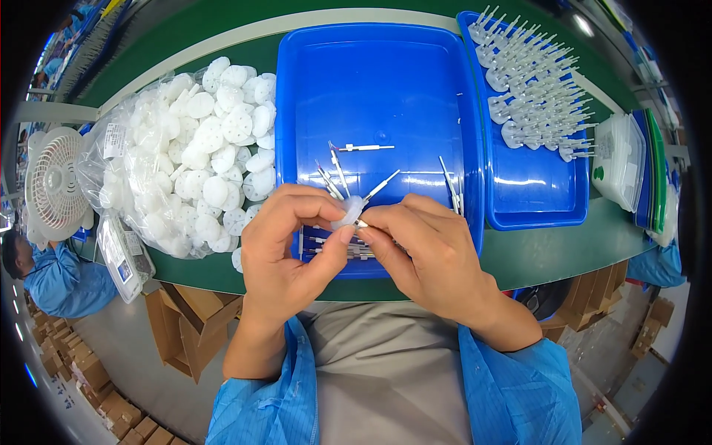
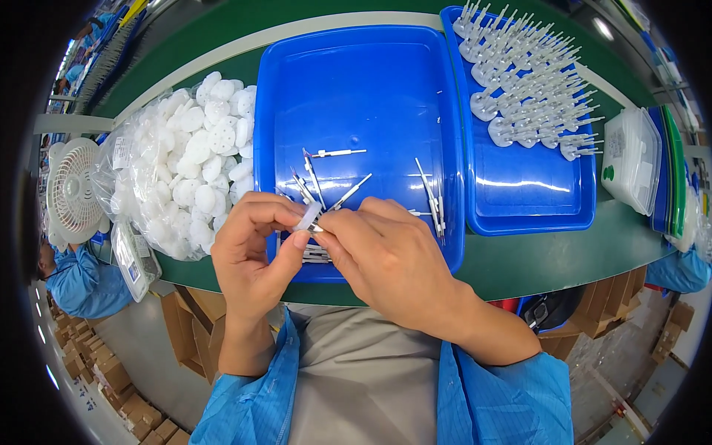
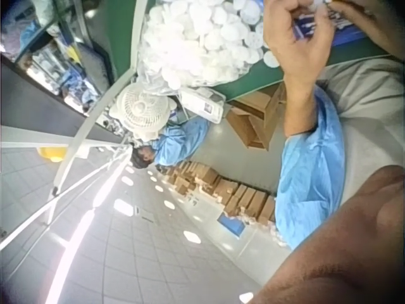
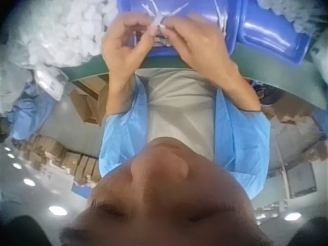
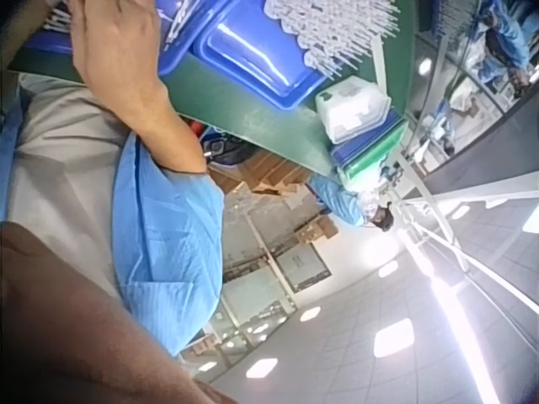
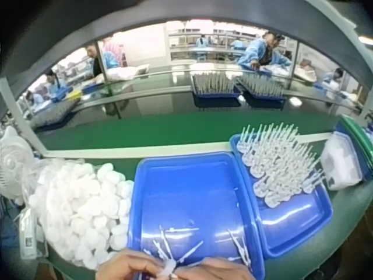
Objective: The person assembles plastic circular parts by hand, attaching white stems and metal pins to them at a factory workbench.
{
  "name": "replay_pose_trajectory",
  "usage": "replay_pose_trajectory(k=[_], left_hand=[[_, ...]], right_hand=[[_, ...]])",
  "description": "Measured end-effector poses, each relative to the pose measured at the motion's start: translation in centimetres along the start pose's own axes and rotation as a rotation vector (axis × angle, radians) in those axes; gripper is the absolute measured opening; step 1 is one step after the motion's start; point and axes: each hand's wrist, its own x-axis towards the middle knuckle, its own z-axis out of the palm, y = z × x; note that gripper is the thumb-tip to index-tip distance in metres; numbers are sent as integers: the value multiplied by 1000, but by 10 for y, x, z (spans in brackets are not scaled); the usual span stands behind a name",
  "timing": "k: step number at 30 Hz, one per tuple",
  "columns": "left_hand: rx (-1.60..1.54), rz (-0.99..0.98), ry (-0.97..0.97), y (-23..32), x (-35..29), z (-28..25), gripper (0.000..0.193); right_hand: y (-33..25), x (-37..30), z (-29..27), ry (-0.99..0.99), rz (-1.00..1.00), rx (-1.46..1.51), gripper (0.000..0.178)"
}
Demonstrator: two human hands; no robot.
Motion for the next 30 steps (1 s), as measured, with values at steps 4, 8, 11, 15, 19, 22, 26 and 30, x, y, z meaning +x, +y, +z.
replay_pose_trajectory(k=[4, 8, 11, 15, 19, 22, 26, 30], left_hand=[[-53, 85, 104, 3, 1, 3, 26], [182, 235, -3, 0, 4, -8, 36], [191, 284, -58, 0, 7, -8, 41], [121, 156, 6, 3, 5, -6, 38], [1, 72, 81, -5, -1, -9, 29], [-81, -8, 122, -7, -1, -8, 24], [6, 26, 144, -9, -1, -12, 17], [-141, -125, 162, -4, -5, -8, 20]], right_hand=[[3, 1, 2, 51, -76, -41, 17], [1, 2, 2, 43, -91, -77, 19], [1, 1, 2, 22, -82, -72, 20], [10, 4, -3, 12, -98, -20, 25], [15, 10, -11, -4, -33, -373, 28], [22, 6, -12, -114, -6, -467, 18], [18, 5, -16, -133, -9, -463, 14], [20, 5, -15, -162, -8, -424, 17]])
